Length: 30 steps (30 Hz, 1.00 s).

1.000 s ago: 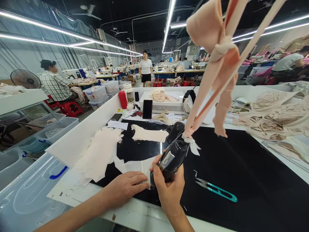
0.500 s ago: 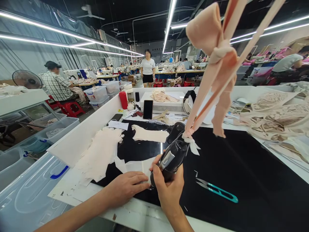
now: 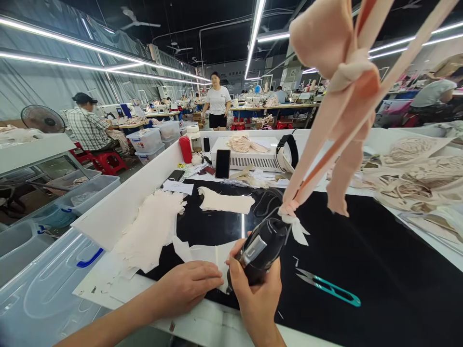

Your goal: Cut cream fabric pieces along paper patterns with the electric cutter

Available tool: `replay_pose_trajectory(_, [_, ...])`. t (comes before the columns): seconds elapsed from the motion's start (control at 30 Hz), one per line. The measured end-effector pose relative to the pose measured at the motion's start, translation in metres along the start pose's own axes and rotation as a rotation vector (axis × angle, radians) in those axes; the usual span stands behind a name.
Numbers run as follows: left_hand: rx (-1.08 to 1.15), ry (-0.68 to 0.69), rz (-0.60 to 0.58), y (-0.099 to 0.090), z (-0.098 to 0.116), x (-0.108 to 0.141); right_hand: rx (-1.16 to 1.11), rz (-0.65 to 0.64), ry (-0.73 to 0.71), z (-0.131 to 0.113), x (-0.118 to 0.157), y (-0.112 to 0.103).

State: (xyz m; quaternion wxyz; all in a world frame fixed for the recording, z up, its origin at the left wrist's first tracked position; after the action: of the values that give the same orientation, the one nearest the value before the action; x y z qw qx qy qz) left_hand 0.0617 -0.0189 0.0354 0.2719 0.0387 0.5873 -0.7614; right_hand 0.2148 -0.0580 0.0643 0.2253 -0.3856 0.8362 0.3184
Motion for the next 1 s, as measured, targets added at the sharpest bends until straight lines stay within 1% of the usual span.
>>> replay_pose_trajectory(0.13, [-0.023, 0.068, -0.013, 0.005, 0.008, -0.001, -0.033, 0.047, 0.08, -0.003, 0.01, -0.001])
replay_pose_trajectory(0.2, [-0.027, 0.087, -0.027, 0.005, 0.01, 0.0, -0.035, 0.046, 0.092, -0.005, 0.009, -0.003])
replay_pose_trajectory(0.3, [0.012, 0.094, -0.085, 0.0, 0.012, 0.004, -0.013, -0.009, 0.022, -0.009, -0.007, -0.009])
replay_pose_trajectory(0.33, [0.03, 0.088, -0.108, -0.003, 0.013, 0.006, 0.002, -0.003, -0.005, -0.01, -0.015, -0.014])
replay_pose_trajectory(0.43, [0.068, 0.068, -0.143, -0.01, 0.013, 0.007, 0.049, 0.104, -0.045, -0.005, -0.039, -0.032])
replay_pose_trajectory(0.5, [0.067, 0.059, -0.12, -0.014, 0.014, 0.004, 0.069, 0.153, -0.059, 0.001, -0.05, -0.04])
replay_pose_trajectory(0.6, [0.025, 0.039, -0.037, -0.015, 0.015, -0.011, 0.093, 0.145, -0.074, 0.01, -0.059, -0.041])
replay_pose_trajectory(0.7, [-0.034, 0.035, 0.045, -0.01, 0.018, -0.03, 0.117, 0.118, -0.09, 0.017, -0.059, -0.038])
replay_pose_trajectory(0.77, [-0.084, 0.046, 0.067, -0.002, 0.019, -0.042, 0.126, 0.104, -0.1, 0.02, -0.059, -0.036])
replay_pose_trajectory(0.9, [-0.183, 0.063, 0.035, 0.02, 0.016, -0.059, 0.139, 0.096, -0.108, 0.022, -0.059, -0.033])
replay_pose_trajectory(1.0, [-0.205, 0.041, -0.004, 0.033, 0.008, -0.064, 0.144, 0.093, -0.109, 0.022, -0.06, -0.032])
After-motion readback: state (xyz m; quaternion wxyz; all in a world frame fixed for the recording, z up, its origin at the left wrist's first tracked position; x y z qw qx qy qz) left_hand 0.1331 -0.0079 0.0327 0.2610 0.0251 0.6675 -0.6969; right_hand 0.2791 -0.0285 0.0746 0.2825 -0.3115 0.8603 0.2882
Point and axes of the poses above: each hand's wrist, its own x-axis away from the middle knuckle, its own y-axis out of the palm, z = x × y, the point moved 8 cm from there along -x, towards the middle knuckle, and after that the axes turned 14 degrees about -y, right-handed, at the moved point
